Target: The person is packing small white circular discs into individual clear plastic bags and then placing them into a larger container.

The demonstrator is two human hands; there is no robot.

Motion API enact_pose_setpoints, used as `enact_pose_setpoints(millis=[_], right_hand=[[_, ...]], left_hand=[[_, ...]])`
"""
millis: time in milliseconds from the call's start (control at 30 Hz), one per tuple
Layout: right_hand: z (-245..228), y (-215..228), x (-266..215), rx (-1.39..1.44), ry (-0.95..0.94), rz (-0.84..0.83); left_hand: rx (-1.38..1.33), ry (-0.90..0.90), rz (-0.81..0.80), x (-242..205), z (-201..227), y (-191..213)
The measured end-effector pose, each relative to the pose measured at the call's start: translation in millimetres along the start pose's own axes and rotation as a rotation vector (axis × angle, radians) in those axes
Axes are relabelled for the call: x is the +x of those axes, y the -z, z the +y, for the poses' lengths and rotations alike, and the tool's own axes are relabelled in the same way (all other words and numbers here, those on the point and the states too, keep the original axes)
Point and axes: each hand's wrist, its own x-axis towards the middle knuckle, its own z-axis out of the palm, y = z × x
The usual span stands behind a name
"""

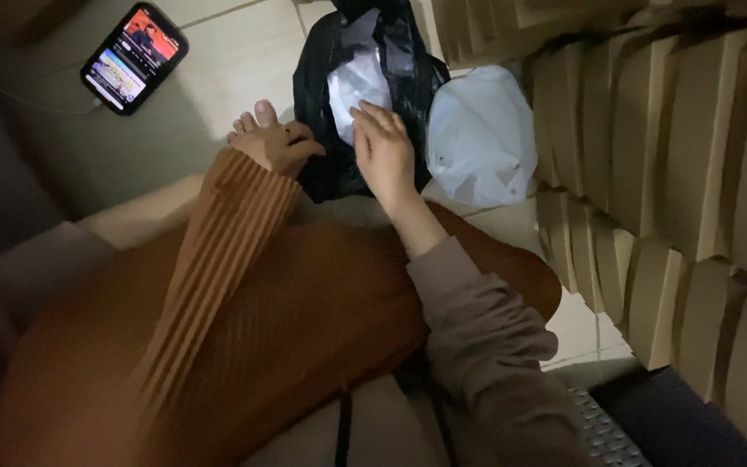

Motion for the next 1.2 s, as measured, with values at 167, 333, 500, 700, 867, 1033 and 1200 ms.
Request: enact_pose_setpoints(millis=[167,333,500,700,867,1033,1200], right_hand=[[0.3,36.7,3.5,0.353,-0.153,0.086],[-25.1,109.8,20.2,0.584,-0.347,0.182],[18.1,142.7,-2.9,0.858,-0.596,0.222],[1.3,176.3,-28.6,1.147,-0.760,0.282],[12.1,152.4,-54.0,1.291,-0.859,0.193],[18.4,146.7,-44.9,1.365,-0.849,0.230],[36.0,152.7,-46.0,1.392,-0.830,0.247]], left_hand=[[0.016,-0.441,-0.064,-47.0,16.1,62.5],[0.047,-0.522,0.068,-56.7,24.6,79.8],[0.096,-0.628,0.217,-61.0,36.8,92.8],[0.153,-0.811,0.396,-51.2,84.1,117.8],[-0.618,-0.575,-0.226,-64.8,143.7,132.3],[-0.829,-0.443,-0.438,-46.8,146.4,54.0],[-1.152,-0.428,-0.458,-53.7,143.7,59.3]])
